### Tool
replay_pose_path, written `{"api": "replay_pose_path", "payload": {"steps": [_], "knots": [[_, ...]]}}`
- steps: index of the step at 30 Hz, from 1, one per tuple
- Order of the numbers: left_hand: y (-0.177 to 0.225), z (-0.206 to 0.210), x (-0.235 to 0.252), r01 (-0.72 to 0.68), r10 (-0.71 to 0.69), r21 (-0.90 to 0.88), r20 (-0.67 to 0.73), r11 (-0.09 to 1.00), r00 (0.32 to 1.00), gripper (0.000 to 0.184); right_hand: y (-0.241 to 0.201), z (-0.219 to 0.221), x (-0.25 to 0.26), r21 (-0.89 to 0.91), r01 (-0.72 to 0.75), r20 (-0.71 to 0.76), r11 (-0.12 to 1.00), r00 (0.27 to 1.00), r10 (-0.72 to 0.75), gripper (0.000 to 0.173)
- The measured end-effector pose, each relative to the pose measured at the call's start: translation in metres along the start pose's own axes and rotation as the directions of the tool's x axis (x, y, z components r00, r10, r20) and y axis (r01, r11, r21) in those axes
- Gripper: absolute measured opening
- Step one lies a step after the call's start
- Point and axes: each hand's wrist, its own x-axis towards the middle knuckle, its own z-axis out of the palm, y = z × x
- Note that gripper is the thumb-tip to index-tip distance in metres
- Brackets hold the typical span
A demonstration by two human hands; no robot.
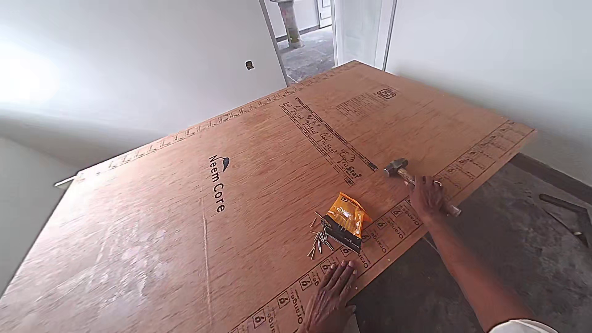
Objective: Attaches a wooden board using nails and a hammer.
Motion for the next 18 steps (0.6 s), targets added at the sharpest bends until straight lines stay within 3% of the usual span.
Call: {"api": "replay_pose_path", "payload": {"steps": [3, 11, 18], "knots": [[0.001, 0.006, 0.003, -0.003, 0.003, 0.034, 0.013, 0.999, 1.0, 0.053, 0.006, -0.001, -0.002, -0.002, -0.006, 0.006, 1.0, 1.0, 0.006, 0.048], [-0.001, 0.003, -0.001, 0.02, -0.021, 0.03, 0.049, 0.999, 0.999, 0.051, 0.005, 0.004, 0.005, -0.03, 0.03, 0.027, 0.999, 0.999, -0.029, 0.046], [-0.001, -0.006, 0.004, 0.066, -0.056, -0.132, 0.076, 0.989, 0.996, 0.045, 0.005, 0.007, 0.004, -0.044, 0.042, -0.019, 0.998, 0.999, -0.043, 0.046]]}}
